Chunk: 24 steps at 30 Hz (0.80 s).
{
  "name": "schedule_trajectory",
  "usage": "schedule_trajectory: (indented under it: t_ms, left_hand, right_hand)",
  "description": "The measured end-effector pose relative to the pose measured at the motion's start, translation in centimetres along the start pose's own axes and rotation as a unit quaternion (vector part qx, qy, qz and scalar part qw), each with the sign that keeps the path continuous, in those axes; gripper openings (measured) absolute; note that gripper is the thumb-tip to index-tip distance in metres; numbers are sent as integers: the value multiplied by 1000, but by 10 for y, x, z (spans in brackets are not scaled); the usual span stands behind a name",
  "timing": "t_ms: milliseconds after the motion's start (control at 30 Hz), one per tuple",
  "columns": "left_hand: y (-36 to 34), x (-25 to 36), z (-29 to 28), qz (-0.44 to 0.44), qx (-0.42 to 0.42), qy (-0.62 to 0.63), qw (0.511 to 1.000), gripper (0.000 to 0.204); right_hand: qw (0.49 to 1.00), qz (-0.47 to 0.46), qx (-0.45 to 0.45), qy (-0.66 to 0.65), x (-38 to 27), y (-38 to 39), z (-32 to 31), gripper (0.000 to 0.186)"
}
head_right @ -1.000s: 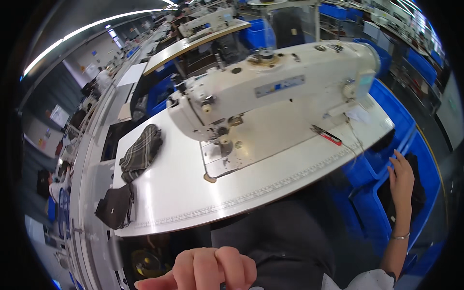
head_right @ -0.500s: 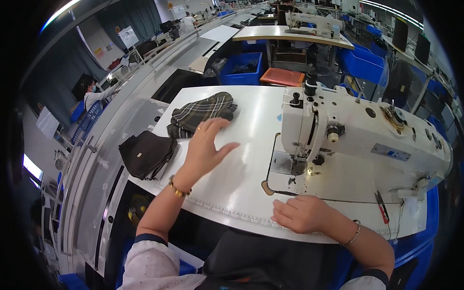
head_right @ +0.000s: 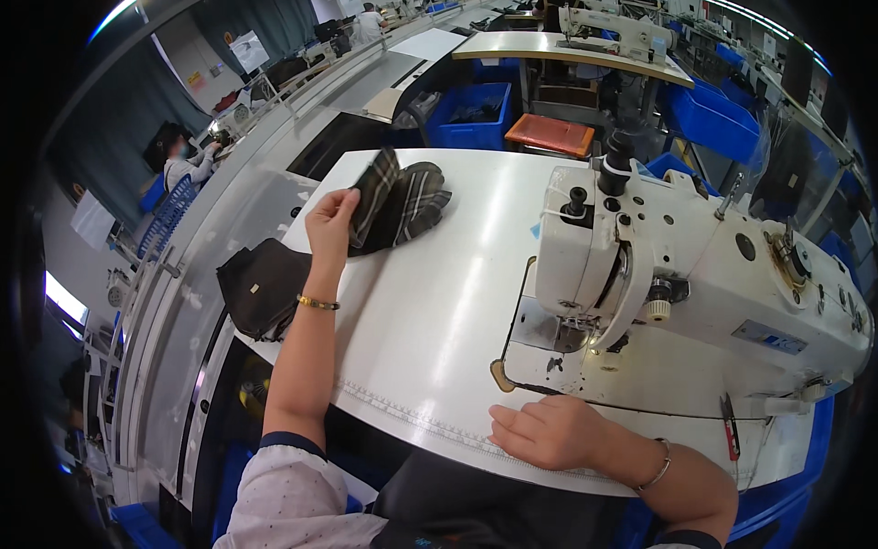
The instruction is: Sewing a small leather bag or pouch using an industrial sewing machine.
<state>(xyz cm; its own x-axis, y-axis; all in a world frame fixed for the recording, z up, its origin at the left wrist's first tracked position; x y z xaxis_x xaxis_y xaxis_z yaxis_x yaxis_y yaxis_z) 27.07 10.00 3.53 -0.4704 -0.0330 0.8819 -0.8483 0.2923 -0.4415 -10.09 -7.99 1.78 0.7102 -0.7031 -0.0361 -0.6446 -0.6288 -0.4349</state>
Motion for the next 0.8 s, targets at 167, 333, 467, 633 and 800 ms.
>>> schedule_trajectory:
  t_ms: [167,333,467,633,800]
  left_hand:
    - [32,59,6,69,-52,168,982,9]
    - [151,99,91,107,-402,-80,906,22]
    - [227,87,128,51,-572,-241,782,61]
    - [246,84,132,120,-550,-310,766,71]
    - [257,91,136,143,-548,-337,753,90]
  right_hand:
    - [977,119,9,-176,15,2,5,14]
    - [590,417,137,-678,39,28,38,20]
    - [595,477,107,-638,42,30,37,32]
    - [631,447,111,-624,38,23,31,32]
    - [615,451,132,-633,40,27,33,24]
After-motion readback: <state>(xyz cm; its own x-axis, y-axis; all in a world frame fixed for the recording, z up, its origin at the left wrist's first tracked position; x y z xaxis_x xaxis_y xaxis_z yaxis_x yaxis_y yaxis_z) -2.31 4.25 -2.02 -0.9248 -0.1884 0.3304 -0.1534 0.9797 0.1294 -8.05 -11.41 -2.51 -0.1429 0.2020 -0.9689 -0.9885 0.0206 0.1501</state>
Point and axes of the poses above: each hand's wrist, its own y-axis away from the middle knuckle, its own z-axis out of the palm, x = y × z, the point moved 6 cm from there along -y, towards the middle knuckle, and after that the axes turned 12 degrees about -x, right-handed, at the moved point
